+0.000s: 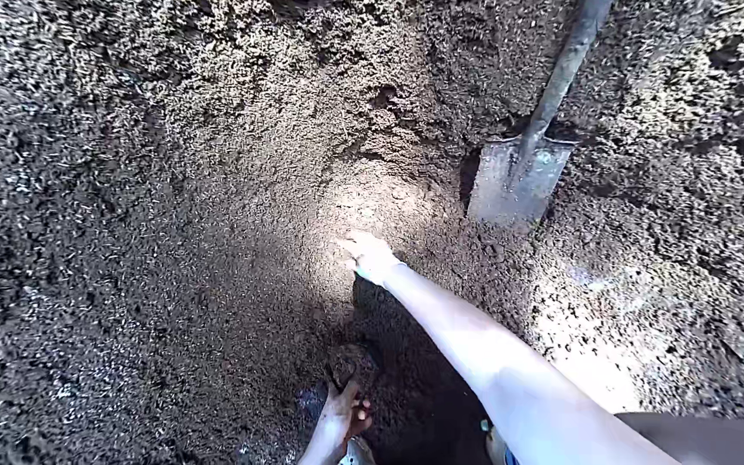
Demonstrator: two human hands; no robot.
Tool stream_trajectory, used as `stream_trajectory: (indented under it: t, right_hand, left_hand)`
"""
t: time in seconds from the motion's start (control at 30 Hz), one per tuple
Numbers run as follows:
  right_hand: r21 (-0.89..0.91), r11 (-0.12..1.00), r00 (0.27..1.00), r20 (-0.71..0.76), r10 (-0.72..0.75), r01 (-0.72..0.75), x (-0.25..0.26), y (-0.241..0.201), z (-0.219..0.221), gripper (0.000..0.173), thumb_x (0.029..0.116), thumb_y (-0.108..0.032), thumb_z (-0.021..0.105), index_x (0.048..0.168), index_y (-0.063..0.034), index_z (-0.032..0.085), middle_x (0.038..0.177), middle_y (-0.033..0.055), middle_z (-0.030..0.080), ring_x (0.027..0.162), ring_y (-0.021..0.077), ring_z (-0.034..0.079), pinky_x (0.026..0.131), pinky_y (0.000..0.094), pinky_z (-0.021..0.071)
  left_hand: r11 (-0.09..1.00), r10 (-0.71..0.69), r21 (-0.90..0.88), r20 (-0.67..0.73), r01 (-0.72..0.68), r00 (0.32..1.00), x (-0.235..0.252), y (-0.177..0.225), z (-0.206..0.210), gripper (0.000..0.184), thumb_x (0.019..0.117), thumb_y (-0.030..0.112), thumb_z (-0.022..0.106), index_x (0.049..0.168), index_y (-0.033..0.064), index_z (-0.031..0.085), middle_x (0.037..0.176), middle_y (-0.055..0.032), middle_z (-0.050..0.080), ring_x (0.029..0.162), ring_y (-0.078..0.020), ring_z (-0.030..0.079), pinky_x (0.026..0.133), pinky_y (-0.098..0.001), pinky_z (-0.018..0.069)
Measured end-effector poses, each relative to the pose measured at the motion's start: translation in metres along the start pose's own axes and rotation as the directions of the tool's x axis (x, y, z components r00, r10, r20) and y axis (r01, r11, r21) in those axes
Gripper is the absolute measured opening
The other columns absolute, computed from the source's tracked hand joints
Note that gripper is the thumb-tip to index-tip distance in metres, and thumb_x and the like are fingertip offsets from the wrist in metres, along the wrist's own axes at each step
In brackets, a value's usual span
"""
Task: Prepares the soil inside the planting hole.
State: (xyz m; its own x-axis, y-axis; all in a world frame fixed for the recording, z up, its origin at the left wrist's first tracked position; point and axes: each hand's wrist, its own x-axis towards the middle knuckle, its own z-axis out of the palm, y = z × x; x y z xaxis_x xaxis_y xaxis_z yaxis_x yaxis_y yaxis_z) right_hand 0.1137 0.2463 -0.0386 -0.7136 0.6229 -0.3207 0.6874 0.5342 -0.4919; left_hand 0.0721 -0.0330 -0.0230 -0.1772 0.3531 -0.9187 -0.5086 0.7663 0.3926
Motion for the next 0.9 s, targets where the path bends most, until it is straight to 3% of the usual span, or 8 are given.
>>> stream_trajectory:
  t: [0.07, 0.13, 0.23, 0.3, 0.47, 0.6, 0.73, 0.9]
  right_hand:
    - [0.005, 0.999, 0.999, 0.033, 0.032, -0.032, 0.011, 0.008, 0.03, 0.053, 0.0964, -0.018, 0.065, 0.148, -0.0262, 0.056, 0.155, 0.0106, 0.048, 0.145, 0.0391, 0.039, 0.109, 0.0636, 0.0415]
    - [0.017, 0.994, 0.975, 0.196, 0.105, -0.111, 0.001, 0.011, 0.065, 0.055, 0.0913, -0.014, 0.071, 0.144, -0.0214, 0.059, 0.156, 0.017, 0.045, 0.145, 0.0465, 0.037, 0.109, 0.0685, 0.0397]
    - [-0.035, 0.969, 0.896, 0.374, 0.239, -0.243, -0.024, 0.022, 0.111, 0.075, 0.0828, -0.011, 0.08, 0.151, -0.023, 0.052, 0.163, 0.0202, 0.032, 0.147, 0.0512, 0.031, 0.109, 0.069, 0.039]
    - [-0.098, 0.966, 0.857, 0.447, 0.256, -0.237, -0.036, 0.029, 0.12, 0.081, 0.082, -0.008, 0.081, 0.155, -0.0198, 0.047, 0.165, 0.0226, 0.028, 0.146, 0.0526, 0.031, 0.111, 0.0679, 0.0378]
    - [-0.156, 0.966, 0.804, 0.536, 0.257, -0.205, -0.058, 0.035, 0.097, 0.075, 0.0878, -0.009, 0.077, 0.156, -0.0121, 0.044, 0.16, 0.0222, 0.038, 0.148, 0.0411, 0.036, 0.12, 0.0583, 0.0313]
    - [-0.067, 0.99, 0.857, 0.496, 0.142, -0.125, -0.095, -0.023, 0.029, 0.072, 0.0873, -0.006, 0.076, 0.153, -0.0085, 0.047, 0.158, 0.0199, 0.042, 0.148, 0.0363, 0.036, 0.122, 0.0522, 0.0296]
    - [0.086, 0.996, 0.884, 0.466, -0.038, -0.003, -0.129, -0.089, -0.003, 0.061, 0.0877, -0.008, 0.077, 0.144, -0.0049, 0.054, 0.152, 0.0211, 0.048, 0.146, 0.035, 0.04, 0.122, 0.048, 0.0294]
    - [-0.171, 0.981, 0.847, 0.504, 0.167, -0.092, -0.141, -0.126, 0.017, 0.067, 0.0922, -0.021, 0.075, 0.153, -0.0184, 0.047, 0.157, 0.0228, 0.039, 0.142, 0.0407, 0.043, 0.116, 0.0555, 0.0371]
  left_hand:
    - [0.998, -0.006, 0.061, 0.007, 0.005, 1.0, -0.001, 0.001, -0.003, 0.047, 0.1119, 0.03, 0.044, 0.151, 0.0097, 0.026, 0.08, -0.0084, 0.061, 0.062, -0.0164, 0.063, 0.06, -0.032, 0.0577]
    - [0.996, -0.014, 0.092, 0.011, 0.013, 1.0, -0.003, 0.003, -0.004, 0.048, 0.1116, 0.031, 0.045, 0.151, 0.0086, 0.028, 0.087, -0.0104, 0.063, 0.067, -0.0172, 0.064, 0.064, -0.033, 0.0572]
    - [0.99, -0.005, 0.141, 0.04, 0.0, 0.999, -0.004, 0.006, -0.01, 0.048, 0.1108, 0.03, 0.046, 0.151, 0.009, 0.031, 0.093, -0.0114, 0.065, 0.073, -0.0168, 0.064, 0.069, -0.0335, 0.0554]
    - [0.988, -0.005, 0.157, 0.048, -0.002, 0.999, -0.005, 0.005, -0.014, 0.054, 0.1095, 0.032, 0.05, 0.153, 0.0084, 0.029, 0.101, -0.0144, 0.065, 0.078, -0.0189, 0.065, 0.073, -0.0362, 0.056]
    - [0.965, 0.113, 0.233, 0.056, -0.123, 0.992, -0.01, 0.01, -0.022, 0.07, 0.1064, 0.034, 0.057, 0.16, 0.0109, 0.018, 0.109, -0.0195, 0.063, 0.077, -0.0217, 0.065, 0.072, -0.0385, 0.0562]
    - [0.893, 0.197, 0.397, 0.081, -0.213, 0.977, 0.001, 0.003, -0.029, 0.075, 0.106, 0.047, 0.052, 0.163, 0.0121, 0.017, 0.107, -0.0204, 0.066, 0.079, -0.0257, 0.066, 0.077, -0.0437, 0.0556]
    - [0.822, 0.232, 0.515, 0.086, -0.242, 0.969, 0.003, 0.006, -0.027, 0.069, 0.1093, 0.05, 0.039, 0.162, 0.0107, 0.02, 0.122, -0.0259, 0.065, 0.103, -0.0379, 0.068, 0.094, -0.0554, 0.053]
    - [0.789, 0.266, 0.549, 0.101, -0.277, 0.959, -0.003, 0.012, -0.027, 0.059, 0.1114, 0.033, 0.038, 0.16, 0.005, 0.023, 0.135, -0.0269, 0.06, 0.119, -0.0383, 0.064, 0.102, -0.0555, 0.0495]
